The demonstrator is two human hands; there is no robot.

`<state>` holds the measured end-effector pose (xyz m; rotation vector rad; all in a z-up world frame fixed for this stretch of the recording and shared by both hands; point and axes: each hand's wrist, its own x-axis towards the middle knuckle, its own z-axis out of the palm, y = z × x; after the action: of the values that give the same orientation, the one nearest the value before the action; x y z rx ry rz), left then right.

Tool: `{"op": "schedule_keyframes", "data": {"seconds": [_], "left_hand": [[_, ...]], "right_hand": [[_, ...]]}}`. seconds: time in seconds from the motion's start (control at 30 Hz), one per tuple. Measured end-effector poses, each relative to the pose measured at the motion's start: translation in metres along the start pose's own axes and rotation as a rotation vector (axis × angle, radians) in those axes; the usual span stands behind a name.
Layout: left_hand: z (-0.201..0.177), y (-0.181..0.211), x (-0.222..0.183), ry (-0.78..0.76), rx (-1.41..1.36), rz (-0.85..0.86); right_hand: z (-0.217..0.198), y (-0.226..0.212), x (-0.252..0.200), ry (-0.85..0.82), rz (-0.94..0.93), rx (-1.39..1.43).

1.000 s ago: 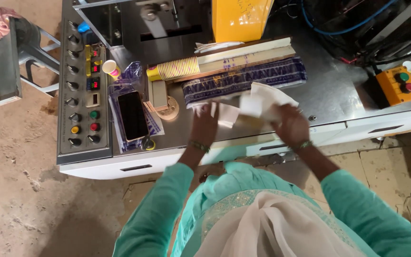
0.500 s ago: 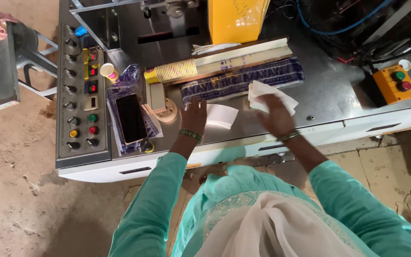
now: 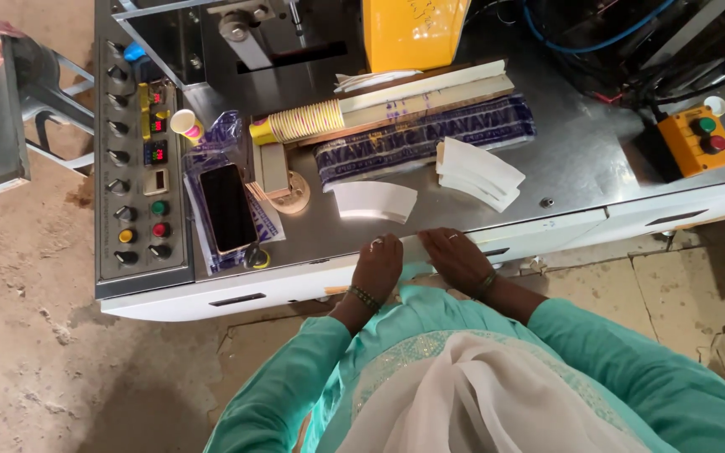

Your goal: Packing paper cup components into plastic sleeves and operating the paper cup manufacturing machine.

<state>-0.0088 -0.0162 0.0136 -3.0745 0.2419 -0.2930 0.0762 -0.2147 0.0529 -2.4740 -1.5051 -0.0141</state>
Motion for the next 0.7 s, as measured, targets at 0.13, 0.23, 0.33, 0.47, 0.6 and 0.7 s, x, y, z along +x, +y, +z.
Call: {"op": "schedule_keyframes", "data": {"seconds": [0.13, 0.23, 0.33, 0.47, 0.6, 0.7], "left_hand": [[0.000, -0.007, 0.010, 0.026, -0.047, 0.144], [-0.005, -0.009, 0.029, -0.058, -0.236, 0.196], [-0.029, -0.012, 0.085, 0.058, -0.261, 0.278], [-0.015, 0.000, 0.187, 0.384, -0.358, 0.277], [0.006, 0.027, 0.247, 0.336, -0.103, 0.320], [0.063, 0.042, 0.255, 0.127, -0.133, 0.349]], "right_hand": [[-0.004, 0.002, 0.002, -0.102, 0.106, -0.037], [-0.012, 0.014, -0.007, -0.180, 0.136, -0.020], [-0.034, 0.049, -0.015, 0.265, 0.121, -0.024], [-0.086, 0.093, 0.006, 0.223, 0.317, -0.069], [-0.051, 0.163, 0.007, 0.147, 0.391, 0.023], [-0.018, 0.185, 0.002, 0.063, 0.454, 0.244]]}}
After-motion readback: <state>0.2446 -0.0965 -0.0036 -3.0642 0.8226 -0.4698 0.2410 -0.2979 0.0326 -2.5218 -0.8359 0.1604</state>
